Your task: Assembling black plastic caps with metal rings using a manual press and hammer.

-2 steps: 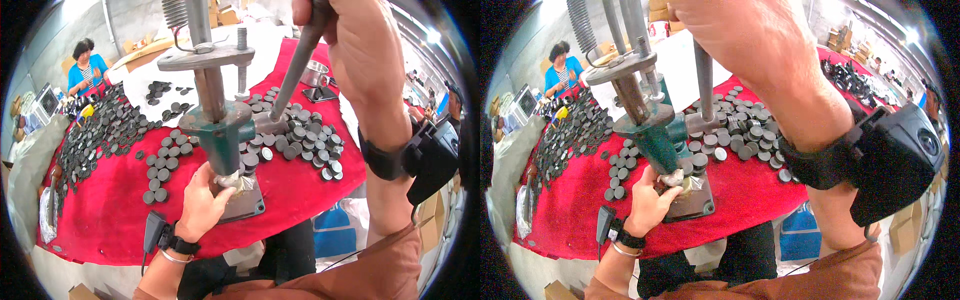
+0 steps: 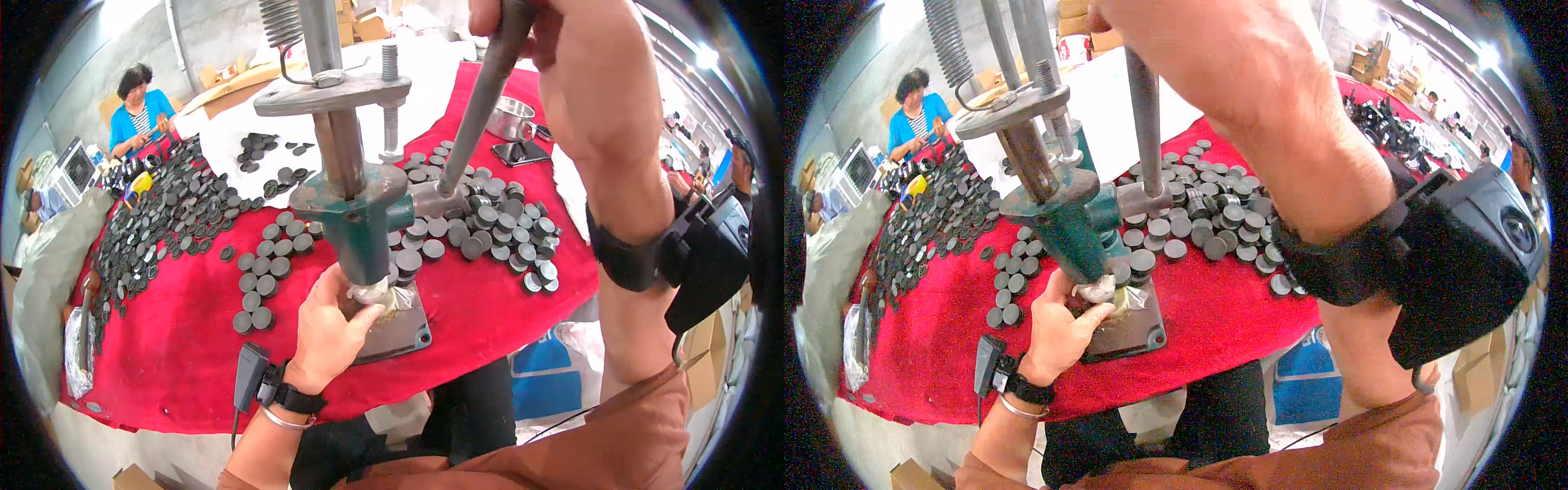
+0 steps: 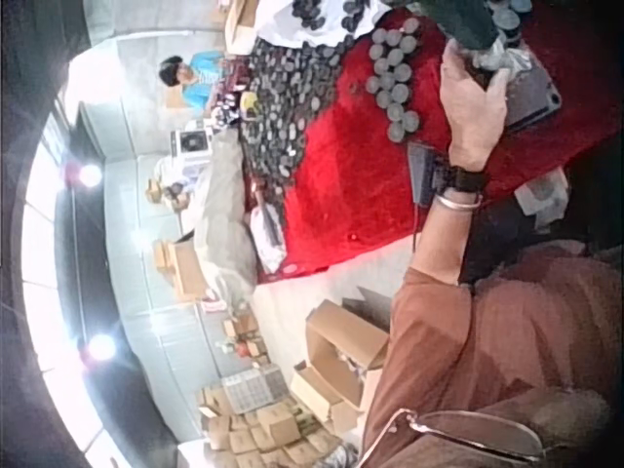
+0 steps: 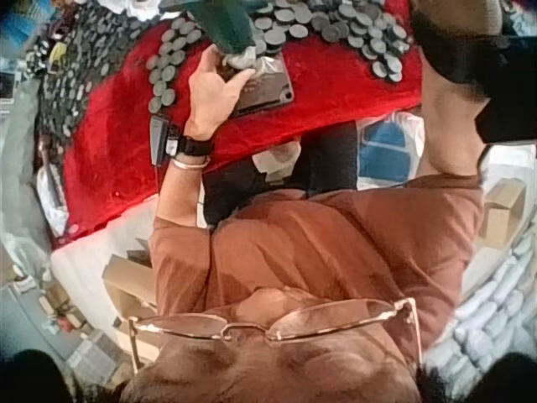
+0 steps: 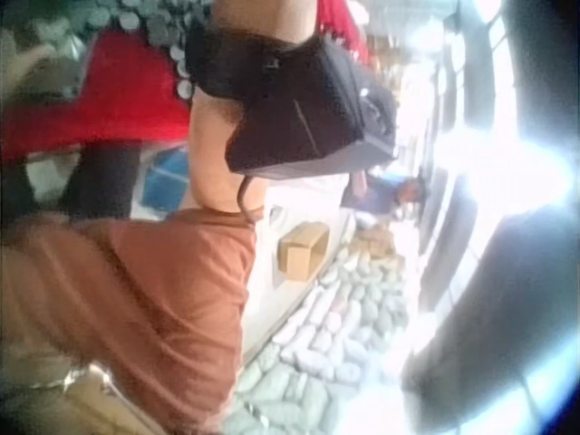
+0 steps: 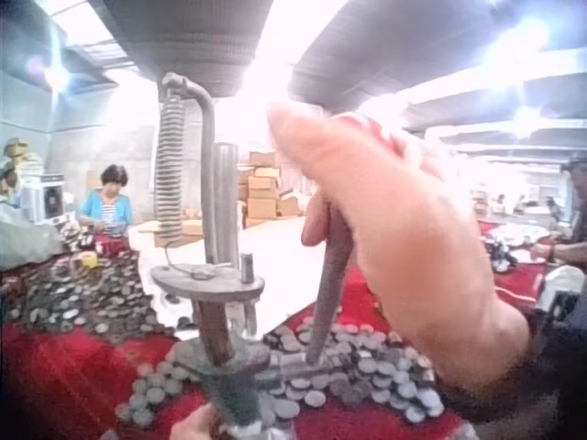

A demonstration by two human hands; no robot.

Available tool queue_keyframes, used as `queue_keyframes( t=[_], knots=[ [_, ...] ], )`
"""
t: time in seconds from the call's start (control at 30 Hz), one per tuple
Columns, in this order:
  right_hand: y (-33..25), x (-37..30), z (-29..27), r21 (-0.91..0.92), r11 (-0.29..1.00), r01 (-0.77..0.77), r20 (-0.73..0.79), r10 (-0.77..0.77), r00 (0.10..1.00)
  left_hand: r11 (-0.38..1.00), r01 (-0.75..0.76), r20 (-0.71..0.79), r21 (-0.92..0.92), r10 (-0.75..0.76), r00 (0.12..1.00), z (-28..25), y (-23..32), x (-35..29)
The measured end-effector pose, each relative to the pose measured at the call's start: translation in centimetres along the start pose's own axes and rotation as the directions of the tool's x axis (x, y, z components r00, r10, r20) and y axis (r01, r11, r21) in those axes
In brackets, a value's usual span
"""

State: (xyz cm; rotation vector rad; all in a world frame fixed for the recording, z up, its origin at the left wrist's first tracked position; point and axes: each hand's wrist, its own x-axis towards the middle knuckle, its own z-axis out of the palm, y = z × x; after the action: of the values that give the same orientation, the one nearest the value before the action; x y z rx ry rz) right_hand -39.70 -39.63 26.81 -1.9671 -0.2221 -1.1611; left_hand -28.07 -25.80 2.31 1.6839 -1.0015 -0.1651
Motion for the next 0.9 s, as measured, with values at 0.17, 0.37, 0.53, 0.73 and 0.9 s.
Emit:
queue_keyframes(
  t=[0.17,0.37,0.53,0.73,0.9],
  knots=[
    [1.3,-1.1,-1.4,-0.514,0.789,0.336,0.081,-0.346,0.935,0.990,0.045,-0.087,-0.131,-0.057,0.995,0.8,-1.1,-0.4],
    [-2.7,-8.6,-2.2,-0.381,0.922,-0.061,-0.245,-0.037,0.969,0.979,0.074,-0.015,-0.191,-0.078,0.997,0.8,0.5,-0.6],
    [0.9,-18.7,1.8,-0.297,0.950,0.099,-0.062,-0.123,0.991,0.999,0.008,-0.158,0.032,-0.003,0.987,-4.6,-1.8,-3.8],
    [3.5,-21.7,-0.3,-0.158,0.956,0.249,0.003,-0.251,0.968,0.755,0.126,-0.329,0.643,0.124,0.936,-9.2,-4.1,-3.4],
    [1.7,-18.4,-1.9,-0.132,0.973,0.190,0.035,-0.187,0.982,0.497,0.045,-0.079,0.867,0.047,0.996,-10.0,-3.2,-4.4]
  ],
)
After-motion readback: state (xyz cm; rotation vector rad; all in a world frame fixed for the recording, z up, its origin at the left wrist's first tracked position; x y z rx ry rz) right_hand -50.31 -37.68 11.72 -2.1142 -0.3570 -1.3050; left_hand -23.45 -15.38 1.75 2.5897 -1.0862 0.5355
